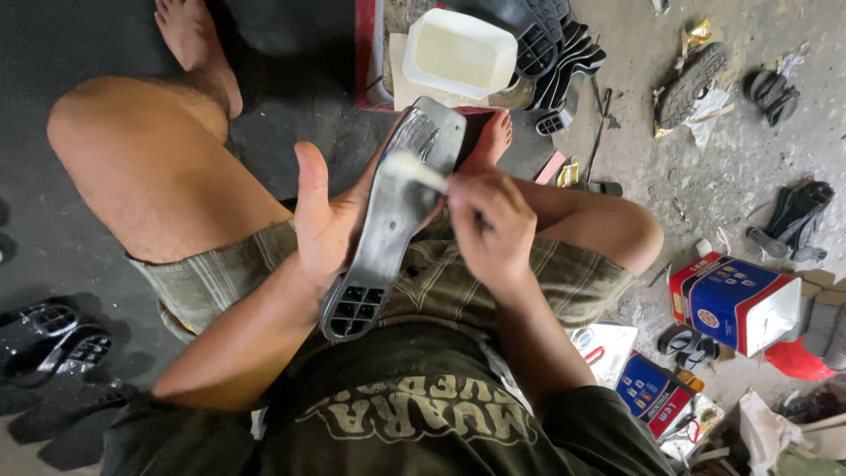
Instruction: The person sits on the floor and uses a toothbrush to apply white paint to the soles of black slip-on shoes. They repeatedly dip the brush into a container of paint and cover the textured surface of each shoe sole before placing it aside.
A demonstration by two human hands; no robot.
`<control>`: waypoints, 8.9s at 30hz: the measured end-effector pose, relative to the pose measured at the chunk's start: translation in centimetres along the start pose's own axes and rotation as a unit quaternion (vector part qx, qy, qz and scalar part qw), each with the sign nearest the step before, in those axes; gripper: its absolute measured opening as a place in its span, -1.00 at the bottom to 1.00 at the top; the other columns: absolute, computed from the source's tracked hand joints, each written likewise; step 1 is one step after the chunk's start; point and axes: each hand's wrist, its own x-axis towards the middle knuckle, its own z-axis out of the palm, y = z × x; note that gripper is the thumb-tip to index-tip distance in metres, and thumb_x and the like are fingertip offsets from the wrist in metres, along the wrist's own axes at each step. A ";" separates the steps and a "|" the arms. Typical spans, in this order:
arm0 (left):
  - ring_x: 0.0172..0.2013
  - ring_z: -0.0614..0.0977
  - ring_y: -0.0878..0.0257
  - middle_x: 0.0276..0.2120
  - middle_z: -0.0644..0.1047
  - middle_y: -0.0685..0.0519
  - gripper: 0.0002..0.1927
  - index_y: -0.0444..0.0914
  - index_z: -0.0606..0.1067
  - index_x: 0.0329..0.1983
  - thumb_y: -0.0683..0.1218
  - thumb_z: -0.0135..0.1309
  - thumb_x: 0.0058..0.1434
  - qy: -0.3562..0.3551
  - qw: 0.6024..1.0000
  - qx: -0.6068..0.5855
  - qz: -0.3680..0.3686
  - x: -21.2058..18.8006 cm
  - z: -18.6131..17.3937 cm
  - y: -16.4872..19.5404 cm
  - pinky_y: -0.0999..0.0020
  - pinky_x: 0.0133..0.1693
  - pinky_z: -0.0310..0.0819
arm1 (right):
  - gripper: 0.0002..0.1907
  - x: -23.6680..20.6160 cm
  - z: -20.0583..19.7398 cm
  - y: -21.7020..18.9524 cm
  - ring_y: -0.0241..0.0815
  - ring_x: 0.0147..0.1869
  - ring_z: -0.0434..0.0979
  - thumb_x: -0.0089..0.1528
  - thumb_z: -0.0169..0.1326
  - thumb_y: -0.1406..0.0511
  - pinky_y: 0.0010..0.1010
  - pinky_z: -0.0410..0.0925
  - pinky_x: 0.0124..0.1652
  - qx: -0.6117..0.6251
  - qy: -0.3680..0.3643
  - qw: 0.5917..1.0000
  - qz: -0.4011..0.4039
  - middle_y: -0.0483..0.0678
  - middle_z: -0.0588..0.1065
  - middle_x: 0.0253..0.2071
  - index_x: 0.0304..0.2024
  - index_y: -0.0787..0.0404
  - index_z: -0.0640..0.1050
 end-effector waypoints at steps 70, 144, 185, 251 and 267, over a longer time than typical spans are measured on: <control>0.10 0.58 -0.03 0.20 0.49 -0.22 -0.05 -0.31 0.26 0.47 0.51 -0.35 0.37 0.064 0.985 -0.161 -0.007 -1.0 -1.2 2.4 0.16 0.13 0.55 | -0.83 9.6 0.4 11.8 0.07 -0.32 0.60 0.26 0.12 0.31 -0.08 0.41 -0.35 -0.353 -0.120 0.927 0.042 -0.04 0.58 -0.19 -0.13 -0.03 0.65; 0.34 0.37 0.19 0.46 0.21 0.01 0.09 -0.11 -0.16 0.70 0.59 -0.45 0.27 -0.032 0.985 -0.017 0.171 -1.2 -1.5 1.1 0.20 0.41 0.21 | -0.55 -2.8 1.1 -3.9 -0.42 -0.11 0.49 0.23 0.30 0.36 -0.58 0.36 -0.15 0.326 -0.119 0.908 0.234 -0.11 0.51 -0.04 0.12 0.27 0.45; 0.33 0.45 -0.16 0.34 0.34 -0.19 -0.41 -0.20 0.34 0.26 -0.34 0.18 0.17 -0.035 0.903 0.360 0.232 -2.1 0.1 2.5 -0.11 0.34 0.46 | -0.82 -0.1 -2.1 -1.2 -0.25 -0.16 0.49 0.35 0.15 0.54 -0.50 0.37 -0.15 0.105 0.029 0.991 0.073 0.03 0.49 -0.09 -0.05 0.27 0.49; 0.04 0.65 -0.09 0.18 0.56 -0.12 0.08 -0.17 0.34 0.39 0.58 0.09 -0.04 0.716 0.553 -0.246 0.348 -48.4 -19.5 -5.9 -0.13 -0.07 0.49 | -0.88 1.6 16.1 5.5 -0.41 -0.56 0.33 0.39 0.08 0.36 -0.60 0.17 -0.57 0.067 -0.267 0.937 0.216 -0.03 0.55 -0.36 -0.05 0.26 0.53; 0.11 0.55 -0.11 0.12 0.54 -0.21 -0.41 -0.20 0.41 0.32 0.11 0.09 0.27 0.898 0.366 0.244 0.033 -48.4 -20.4 -3.5 0.05 0.11 0.41 | -0.83 1.2 13.3 6.3 -0.31 -0.27 0.52 0.41 0.12 0.35 -0.53 0.38 -0.29 0.078 -0.275 0.949 0.131 -0.03 0.57 -0.24 0.01 0.32 0.53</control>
